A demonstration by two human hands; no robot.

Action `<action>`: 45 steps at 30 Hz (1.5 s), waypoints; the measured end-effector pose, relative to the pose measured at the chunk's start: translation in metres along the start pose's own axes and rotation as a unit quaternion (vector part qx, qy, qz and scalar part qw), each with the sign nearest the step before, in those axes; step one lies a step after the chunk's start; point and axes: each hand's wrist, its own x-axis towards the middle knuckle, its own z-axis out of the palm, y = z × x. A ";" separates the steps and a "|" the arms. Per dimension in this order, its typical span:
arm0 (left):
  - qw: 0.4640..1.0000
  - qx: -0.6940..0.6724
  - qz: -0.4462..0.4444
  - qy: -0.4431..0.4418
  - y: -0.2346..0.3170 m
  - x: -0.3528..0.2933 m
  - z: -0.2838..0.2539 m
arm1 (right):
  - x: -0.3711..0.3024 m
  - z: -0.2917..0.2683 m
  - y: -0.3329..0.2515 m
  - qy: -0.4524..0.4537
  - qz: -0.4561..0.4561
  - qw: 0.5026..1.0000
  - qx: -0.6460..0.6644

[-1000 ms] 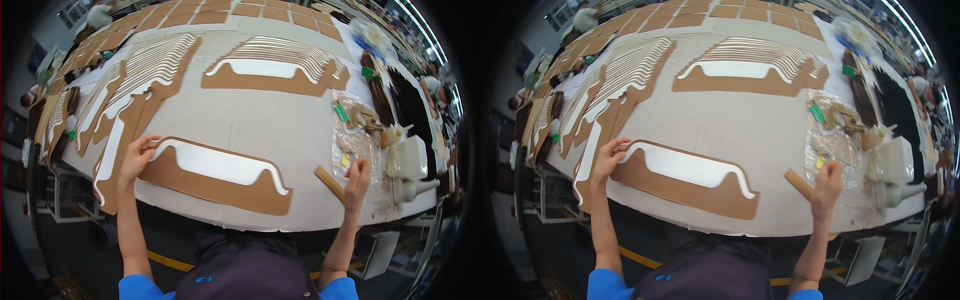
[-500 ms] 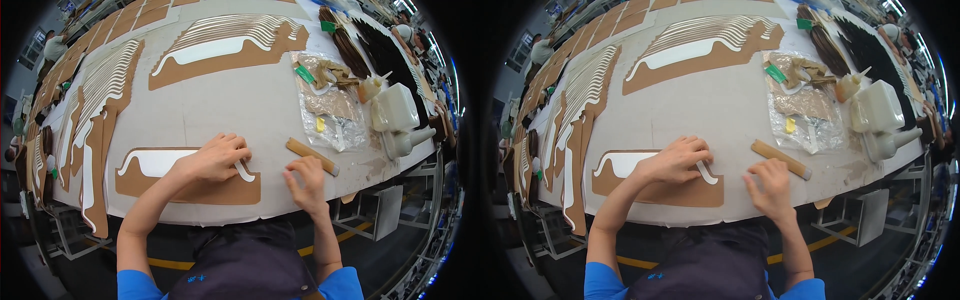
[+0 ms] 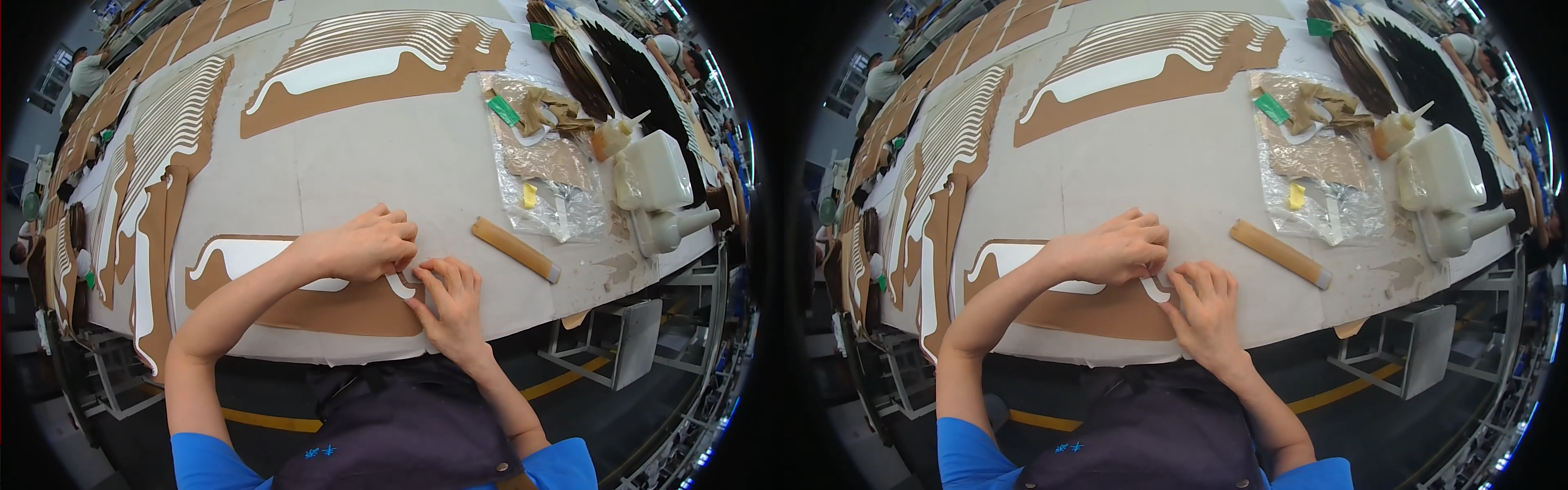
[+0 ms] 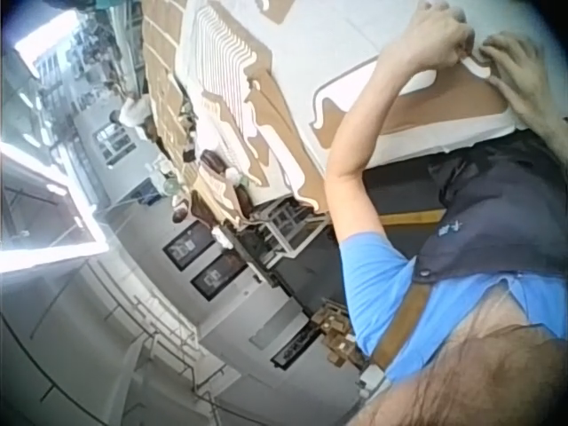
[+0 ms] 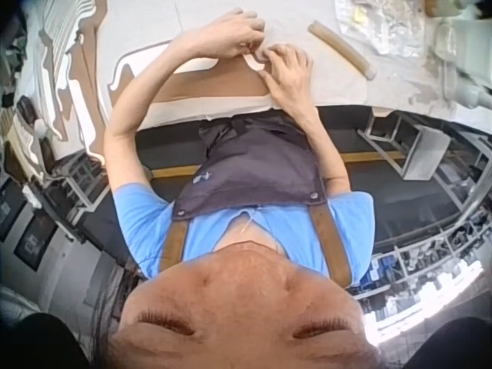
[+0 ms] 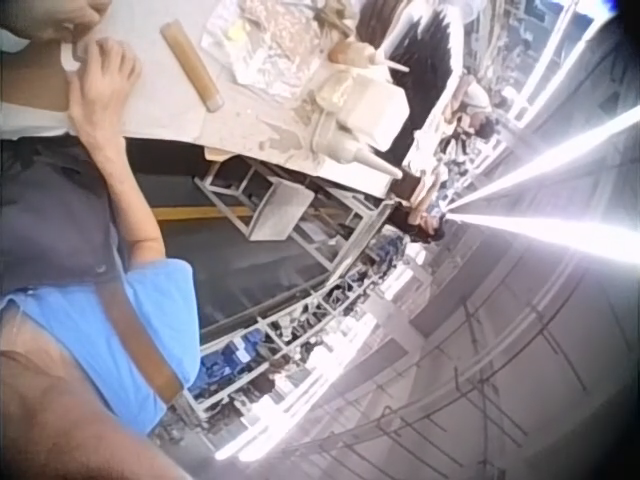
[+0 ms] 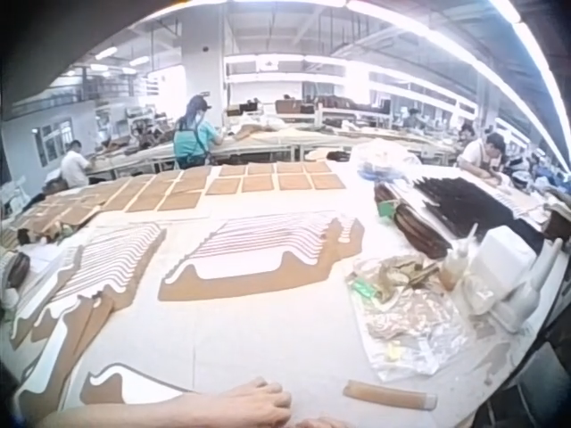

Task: Assembling pre-cut leather components by folding edges over internal stiffeners or lining and pressing them down.

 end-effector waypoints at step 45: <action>0.974 -0.170 0.079 0.125 -0.051 0.004 0.027 | 0.034 -0.007 0.038 -0.028 0.000 0.997 0.075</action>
